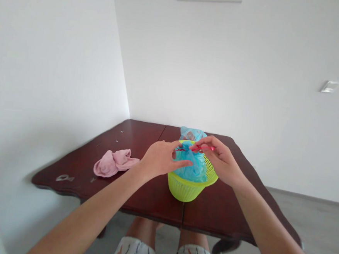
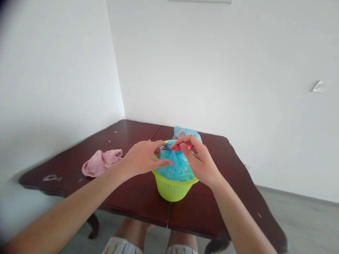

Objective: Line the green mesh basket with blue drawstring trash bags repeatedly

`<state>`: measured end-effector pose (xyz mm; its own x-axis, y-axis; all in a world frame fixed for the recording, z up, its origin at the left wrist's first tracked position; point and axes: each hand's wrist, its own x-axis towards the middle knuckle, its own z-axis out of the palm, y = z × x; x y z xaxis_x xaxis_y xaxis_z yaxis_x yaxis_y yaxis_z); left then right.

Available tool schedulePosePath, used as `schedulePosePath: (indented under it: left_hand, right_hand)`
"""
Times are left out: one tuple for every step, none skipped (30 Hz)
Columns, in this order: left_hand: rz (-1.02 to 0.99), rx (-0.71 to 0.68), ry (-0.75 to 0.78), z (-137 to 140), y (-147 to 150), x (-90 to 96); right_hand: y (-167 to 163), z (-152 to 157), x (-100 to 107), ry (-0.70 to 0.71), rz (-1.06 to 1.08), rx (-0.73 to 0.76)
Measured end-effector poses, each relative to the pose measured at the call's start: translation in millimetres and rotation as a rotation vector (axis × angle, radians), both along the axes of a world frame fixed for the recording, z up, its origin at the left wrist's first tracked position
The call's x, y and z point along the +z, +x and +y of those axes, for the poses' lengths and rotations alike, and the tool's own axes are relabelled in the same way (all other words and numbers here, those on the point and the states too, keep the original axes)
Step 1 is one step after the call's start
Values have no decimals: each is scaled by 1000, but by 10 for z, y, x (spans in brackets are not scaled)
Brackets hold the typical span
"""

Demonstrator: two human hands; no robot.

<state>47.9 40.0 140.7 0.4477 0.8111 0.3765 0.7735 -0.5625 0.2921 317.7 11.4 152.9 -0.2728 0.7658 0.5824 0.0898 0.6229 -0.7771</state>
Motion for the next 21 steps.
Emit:
schedulePosePath:
  left_hand:
    - [3,-9,0,33,63,-11]
    - [4,-29,8,72,116,-29]
    - [-6,-62,22,115,157,-56]
    - [-35,-108,30,159,188,-91]
    - [-91,-164,21,201,211,-132]
    - [-174,-225,-20,239,229,-176]
    - [-278,-285,-95,269,244,-220]
    - [-391,-339,-197,290,257,-261]
    - [-496,-382,-309,301,269,-296]
    - [-583,-405,-407,303,278,-322]
    - [-640,-407,-469,296,283,-341]
    - [-659,-392,-474,281,284,-353]
    - [-646,-366,-417,261,280,-361]
    - [-604,-339,-317,238,273,-369]
    - [-542,-319,-200,214,266,-378]
    - [-465,-313,-92,191,262,-389]
    - [-387,-318,-11,172,263,-401]
    - [-315,-324,38,159,271,-411]
    - [-257,-320,56,153,285,-416]
    - [-212,-303,54,155,303,-411]
    - [-183,-271,45,166,323,-396]
  right_hand:
    - [-48,-40,47,38,-39,19]
    - [-79,-59,71,77,-76,19]
    - [-94,-56,66,120,-127,3]
    - [-94,-33,33,168,-197,-25]
    - [-86,5,-26,216,-286,-58]
    - [-72,54,-104,253,-382,-92]
    - [-60,108,-192,278,-474,-121]
    - [-51,162,-280,289,-555,-145]
    - [-47,213,-361,288,-619,-163]
    - [-50,258,-427,277,-663,-180]
    - [-57,298,-476,256,-690,-196]
    - [-69,334,-505,228,-695,-213]
    - [-83,368,-517,193,-678,-229]
    - [-100,404,-515,154,-638,-239]
    - [-118,443,-503,110,-576,-241]
    - [-138,486,-484,50,-496,-240]
    - [-159,532,-463,-21,-413,-239]
    - [-180,580,-441,-97,-341,-241]
    - [-199,627,-421,-169,-289,-250]
    - [-214,669,-404,-230,-256,-268]
    - [-223,703,-391,-273,-242,-286]
